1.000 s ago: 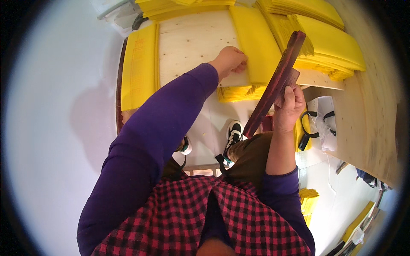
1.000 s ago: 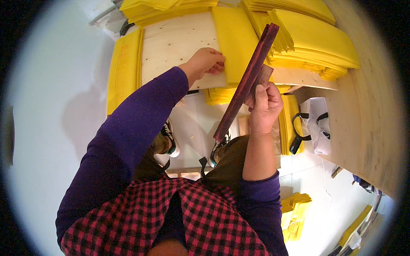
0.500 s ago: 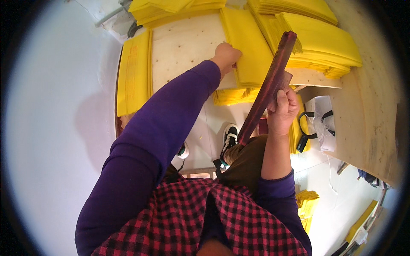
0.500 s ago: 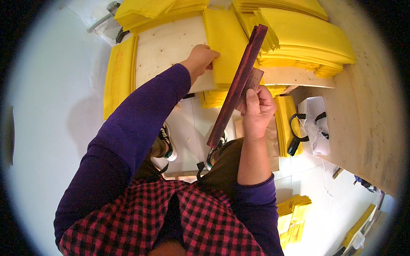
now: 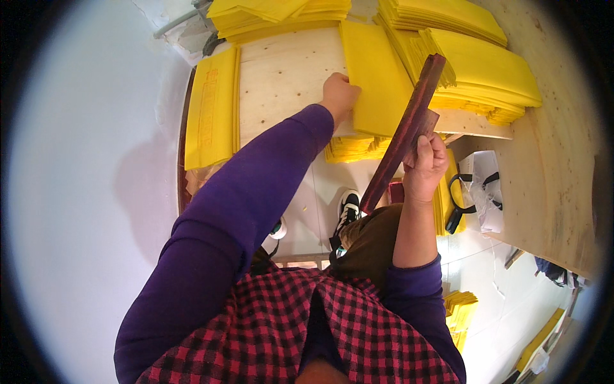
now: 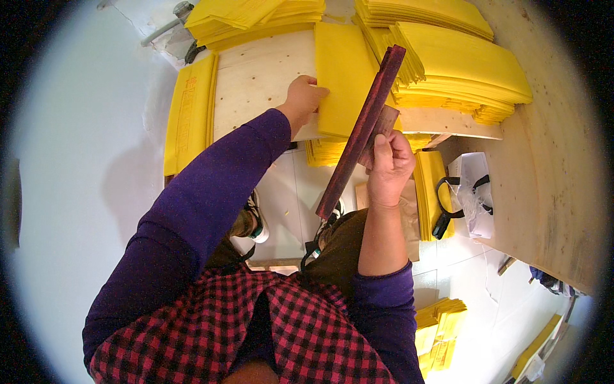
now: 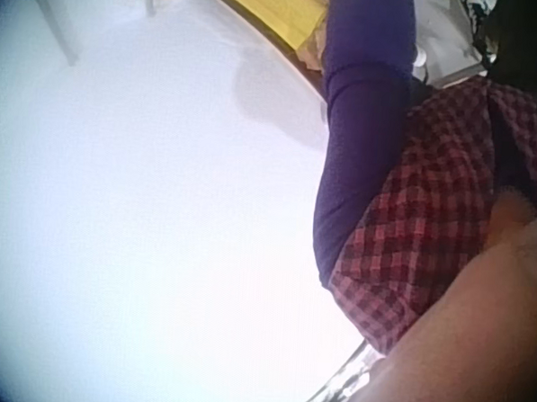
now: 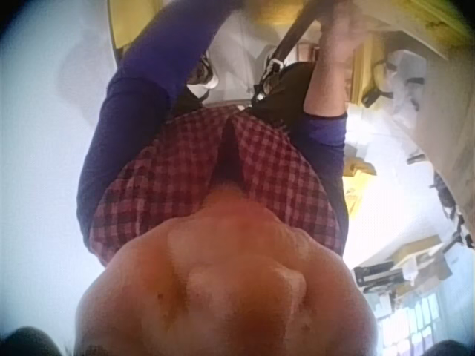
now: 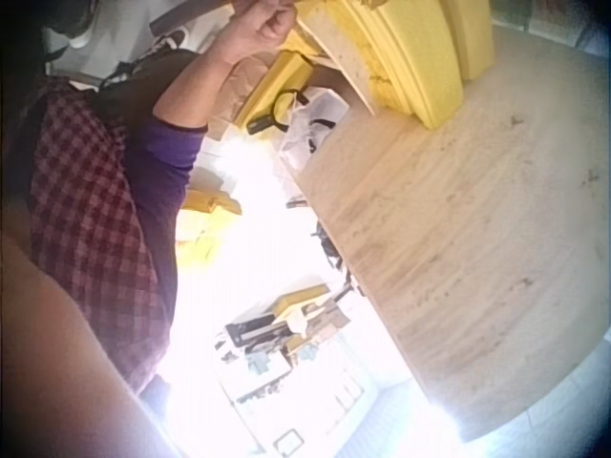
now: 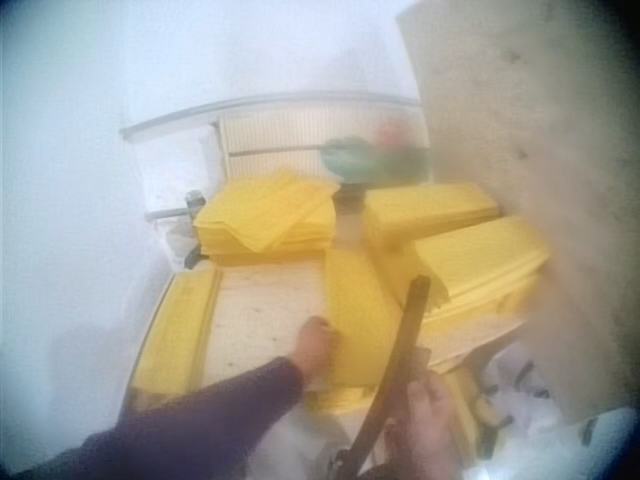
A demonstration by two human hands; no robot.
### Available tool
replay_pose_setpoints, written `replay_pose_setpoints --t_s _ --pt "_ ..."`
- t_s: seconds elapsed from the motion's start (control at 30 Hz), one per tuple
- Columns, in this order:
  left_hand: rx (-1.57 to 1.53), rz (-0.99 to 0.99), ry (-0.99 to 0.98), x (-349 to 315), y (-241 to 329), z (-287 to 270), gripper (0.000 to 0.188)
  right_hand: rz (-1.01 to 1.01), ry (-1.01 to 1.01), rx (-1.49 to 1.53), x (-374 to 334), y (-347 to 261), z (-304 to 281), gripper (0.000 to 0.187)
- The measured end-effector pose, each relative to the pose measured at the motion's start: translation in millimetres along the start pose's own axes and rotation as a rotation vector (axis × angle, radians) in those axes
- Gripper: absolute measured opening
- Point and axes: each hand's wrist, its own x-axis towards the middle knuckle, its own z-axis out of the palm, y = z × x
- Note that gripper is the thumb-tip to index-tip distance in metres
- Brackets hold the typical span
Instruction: The person repeatedly smooths yellow plastic sheets on a wooden workbench using a dark rectangular tool. They pick up individual sheets, place them on the bench, and run the tool across the surface before stacking the finished sheets.
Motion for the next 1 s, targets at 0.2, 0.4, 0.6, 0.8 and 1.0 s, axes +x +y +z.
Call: replay_pose_setpoints --t_s 0.2,0.4,0.6,0.8,1.0 --pt "0.006 0.066 0.016 3.6 -7.7 18.1 0.04 -0.02 -0.004 -0.036 1.9 1.4 2.7 0.014" --pt "0.208 0.207 0.096 8.6 -16.3 13.5 0.044 -0.002 0.0 -0.007 1.9 -0.3 0.0 0.014" --pt "0.102 0.014 -0.143 8.1 5.2 5.7 0.035 0.018 -0.002 0.005 2.0 -4.1 -3.3 0.017" --pt "-0.206 -0.043 0.004 -12.7 8.6 -23.1 0.019 0.013 -0.016 -0.025 2.1 -3.3 -2.9 0.021" --pt "-0.24 -0.121 -0.035 -52.1 -2.5 -83.2 0.019 -0.001 -0.001 -0.121 1.9 1.3 3.3 0.014"
